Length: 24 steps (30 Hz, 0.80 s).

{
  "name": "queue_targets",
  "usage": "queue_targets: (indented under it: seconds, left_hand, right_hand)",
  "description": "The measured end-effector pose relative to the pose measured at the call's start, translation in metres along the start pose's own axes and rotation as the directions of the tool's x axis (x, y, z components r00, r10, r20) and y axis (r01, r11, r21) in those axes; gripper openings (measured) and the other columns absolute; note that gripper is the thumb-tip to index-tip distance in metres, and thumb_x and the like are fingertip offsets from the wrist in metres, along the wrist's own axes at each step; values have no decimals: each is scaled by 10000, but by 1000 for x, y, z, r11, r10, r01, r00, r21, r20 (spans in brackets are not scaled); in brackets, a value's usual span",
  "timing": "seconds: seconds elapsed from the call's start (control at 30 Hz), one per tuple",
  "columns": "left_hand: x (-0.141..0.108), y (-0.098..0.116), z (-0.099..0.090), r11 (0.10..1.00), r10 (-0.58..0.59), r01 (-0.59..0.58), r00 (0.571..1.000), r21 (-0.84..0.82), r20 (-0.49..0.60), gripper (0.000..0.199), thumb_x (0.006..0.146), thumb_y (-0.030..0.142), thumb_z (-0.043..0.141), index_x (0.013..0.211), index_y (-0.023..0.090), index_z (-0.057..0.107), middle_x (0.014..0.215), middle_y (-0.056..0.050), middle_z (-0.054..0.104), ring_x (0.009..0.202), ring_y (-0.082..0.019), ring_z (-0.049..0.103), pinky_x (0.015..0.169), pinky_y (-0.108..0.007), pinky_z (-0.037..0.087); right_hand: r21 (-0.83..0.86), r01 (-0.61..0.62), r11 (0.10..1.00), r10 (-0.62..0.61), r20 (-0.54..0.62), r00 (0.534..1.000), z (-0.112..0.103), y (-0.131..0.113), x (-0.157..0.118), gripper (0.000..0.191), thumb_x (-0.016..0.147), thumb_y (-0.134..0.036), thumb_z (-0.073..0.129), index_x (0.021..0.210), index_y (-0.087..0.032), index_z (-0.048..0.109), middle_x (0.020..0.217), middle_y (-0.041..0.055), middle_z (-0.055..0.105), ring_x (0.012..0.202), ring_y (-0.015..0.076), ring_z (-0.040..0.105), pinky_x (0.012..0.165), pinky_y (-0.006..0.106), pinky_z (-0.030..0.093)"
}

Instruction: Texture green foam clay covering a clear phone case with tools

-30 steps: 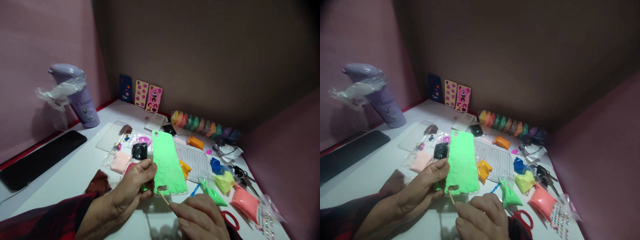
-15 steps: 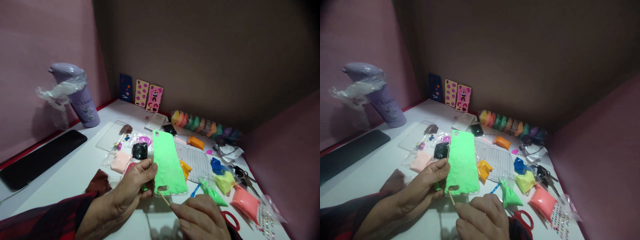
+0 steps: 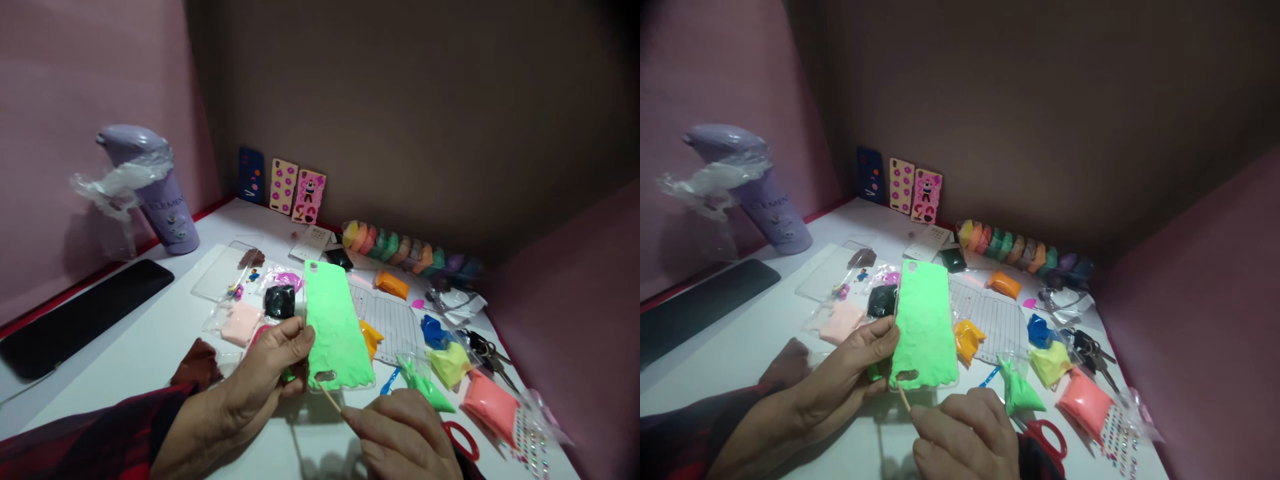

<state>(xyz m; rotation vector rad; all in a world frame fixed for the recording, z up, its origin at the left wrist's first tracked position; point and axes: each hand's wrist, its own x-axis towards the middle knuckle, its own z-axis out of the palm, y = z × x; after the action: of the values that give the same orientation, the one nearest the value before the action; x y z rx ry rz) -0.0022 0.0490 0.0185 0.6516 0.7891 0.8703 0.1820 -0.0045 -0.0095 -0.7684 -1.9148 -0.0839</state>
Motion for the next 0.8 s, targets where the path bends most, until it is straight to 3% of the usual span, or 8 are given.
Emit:
queue_targets:
  seconds: [0.1, 0.2, 0.27, 0.33, 0.43, 0.53, 0.63, 0.8]
  left_hand:
    - [3, -2, -2, 1000, 12, -12, 1000, 3, 9, 361, 653, 473, 757, 775, 151, 650, 594, 27, 527, 477, -59, 384, 443, -189, 273]
    - [5, -3, -4, 1000, 24, -24, 1000, 16, 0, 308, 702, 439, 732, 809, 162, 646, 618, 28, 510, 492, -57, 385, 436, -176, 253]
    - [6, -3, -6, 999, 35, -35, 999, 25, -4, 285, 729, 423, 714, 814, 162, 635, 635, 26, 496, 508, -58, 395, 429, -169, 237]
    - [7, -3, -9, 998, 55, -55, 998, 30, 0, 272, 752, 412, 696, 816, 158, 623, 655, 21, 491, 524, -60, 410, 419, -167, 218]
    - [9, -1, -12, 993, 113, -113, 994, 30, 10, 226, 792, 381, 665, 818, 166, 604, 659, 28, 470, 536, -58, 406, 416, -163, 208]
    - [10, 3, -13, 980, 192, -193, 981, 42, 28, 218, 797, 365, 662, 785, 163, 581, 648, 33, 464, 510, -51, 366, 404, -158, 197]
    - [10, 5, -13, 965, 256, -258, 966, 52, 44, 226, 789, 369, 668, 796, 156, 594, 641, 29, 487, 483, -46, 342, 388, -155, 188]
    - [5, 9, -11, 966, 253, -254, 967, 37, 39, 256, 725, 395, 721, 800, 170, 624, 675, 5, 566, 541, -80, 488, 413, -153, 287]
  right_hand:
    - [113, -28, 993, 41, -106, 994, 3, 0, -5, 159, 924, -277, 489, 1021, -205, 592, 934, 56, 727, 779, 189, 646, 668, 325, 503]
    - [235, -200, 951, 256, -238, 937, 11, -5, -4, 145, 920, -236, 492, 1024, -197, 586, 909, 60, 674, 827, 194, 615, 712, 340, 478]
    - [294, -392, 872, 478, -339, 810, 16, -8, 0, 139, 919, -216, 482, 987, -199, 602, 819, 33, 625, 788, 172, 588, 735, 331, 452]
    - [358, -602, 714, 700, -326, 635, 18, -9, 5, 166, 897, -266, 529, 1027, -204, 610, 792, 19, 598, 694, 139, 553, 661, 290, 441]
    - [492, -710, 503, 863, -245, 442, 10, -5, 15, 341, 841, -351, 611, 1156, -227, 574, 830, 16, 583, 664, 116, 529, 597, 249, 440]
    - [578, -697, 424, 899, -180, 398, 0, 4, 27, 380, 809, -367, 643, 1156, -228, 577, 747, -12, 530, 635, 100, 487, 559, 215, 425]
    - [575, -706, 414, 899, -138, 415, -6, 20, 34, 362, 799, -359, 629, 1123, -213, 560, 624, -54, 451, 535, 86, 410, 467, 189, 349]
    - [174, -896, 408, 902, 74, 425, -5, 51, 31, 424, 724, -347, 610, 1070, -103, 586, 487, -72, 412, 438, 114, 385, 425, 226, 287]
